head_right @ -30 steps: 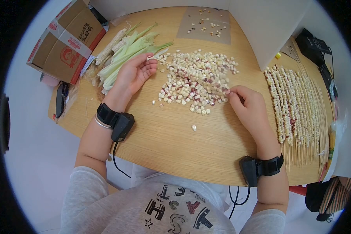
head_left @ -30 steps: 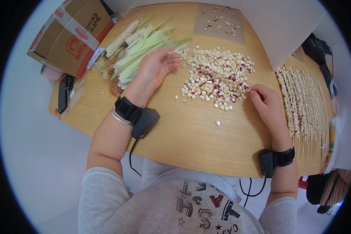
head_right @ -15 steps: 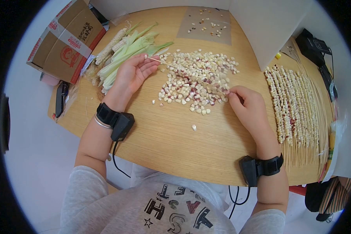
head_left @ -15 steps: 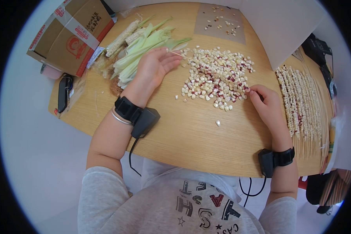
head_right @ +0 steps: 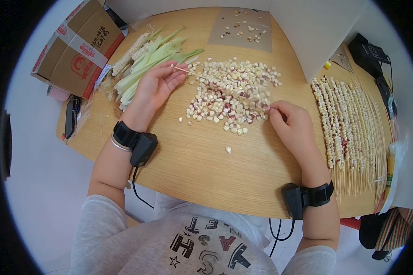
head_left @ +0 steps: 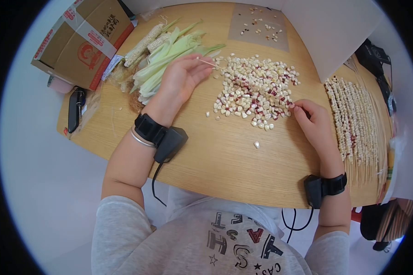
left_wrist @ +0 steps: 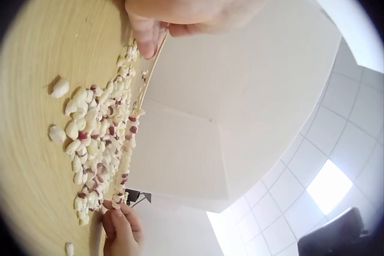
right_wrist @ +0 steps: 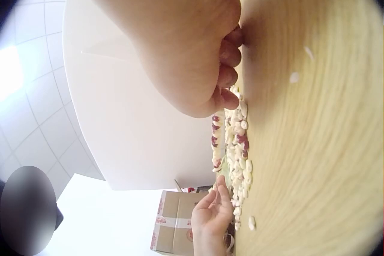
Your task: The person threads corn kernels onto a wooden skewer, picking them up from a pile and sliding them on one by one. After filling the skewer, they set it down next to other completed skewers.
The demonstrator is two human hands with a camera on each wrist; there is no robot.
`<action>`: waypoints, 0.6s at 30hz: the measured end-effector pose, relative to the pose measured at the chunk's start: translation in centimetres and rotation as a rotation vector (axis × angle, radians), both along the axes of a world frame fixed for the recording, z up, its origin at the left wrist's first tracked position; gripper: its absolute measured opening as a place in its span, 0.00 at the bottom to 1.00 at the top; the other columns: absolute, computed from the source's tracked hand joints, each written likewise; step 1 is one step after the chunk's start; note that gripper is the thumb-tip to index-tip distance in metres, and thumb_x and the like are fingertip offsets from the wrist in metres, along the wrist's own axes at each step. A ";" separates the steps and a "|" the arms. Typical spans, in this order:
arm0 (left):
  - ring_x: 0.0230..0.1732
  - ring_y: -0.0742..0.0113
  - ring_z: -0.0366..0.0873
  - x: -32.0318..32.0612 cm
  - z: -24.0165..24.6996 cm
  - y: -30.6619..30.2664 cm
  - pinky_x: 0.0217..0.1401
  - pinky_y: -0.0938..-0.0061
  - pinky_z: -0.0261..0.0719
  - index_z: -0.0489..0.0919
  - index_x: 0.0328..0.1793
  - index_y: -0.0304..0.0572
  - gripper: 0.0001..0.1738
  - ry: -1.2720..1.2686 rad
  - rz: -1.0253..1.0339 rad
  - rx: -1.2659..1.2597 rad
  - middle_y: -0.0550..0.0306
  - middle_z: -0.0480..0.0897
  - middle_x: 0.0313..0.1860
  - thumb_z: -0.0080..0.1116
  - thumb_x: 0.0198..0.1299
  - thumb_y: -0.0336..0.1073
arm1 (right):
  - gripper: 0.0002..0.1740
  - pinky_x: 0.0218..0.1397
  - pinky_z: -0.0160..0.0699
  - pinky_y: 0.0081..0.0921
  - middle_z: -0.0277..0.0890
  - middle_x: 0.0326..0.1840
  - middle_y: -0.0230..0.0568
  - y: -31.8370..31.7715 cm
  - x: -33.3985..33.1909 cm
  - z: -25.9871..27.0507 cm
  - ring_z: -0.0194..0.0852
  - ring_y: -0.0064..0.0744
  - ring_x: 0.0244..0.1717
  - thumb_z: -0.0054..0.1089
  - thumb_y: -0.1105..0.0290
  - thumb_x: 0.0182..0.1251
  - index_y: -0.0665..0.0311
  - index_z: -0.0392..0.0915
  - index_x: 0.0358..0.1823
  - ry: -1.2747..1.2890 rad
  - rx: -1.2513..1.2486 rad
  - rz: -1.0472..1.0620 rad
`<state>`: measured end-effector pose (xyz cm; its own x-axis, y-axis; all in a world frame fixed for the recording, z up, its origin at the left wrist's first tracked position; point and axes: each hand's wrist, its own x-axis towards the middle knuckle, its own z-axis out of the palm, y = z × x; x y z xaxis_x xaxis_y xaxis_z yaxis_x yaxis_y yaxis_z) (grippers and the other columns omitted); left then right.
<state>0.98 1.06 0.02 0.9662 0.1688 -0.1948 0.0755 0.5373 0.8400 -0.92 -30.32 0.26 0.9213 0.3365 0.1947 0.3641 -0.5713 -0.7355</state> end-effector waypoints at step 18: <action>0.47 0.53 0.77 -0.1 0.3 -0.1 0.49 0.70 0.81 0.65 0.51 0.24 0.14 0.014 -0.004 -0.018 0.34 0.75 0.46 0.41 0.60 0.25 | 0.10 0.25 0.64 0.22 0.74 0.20 0.41 0.0 0.0 0.2 0.66 0.25 0.20 0.52 0.70 0.59 0.69 0.77 0.34 0.004 -0.002 -0.002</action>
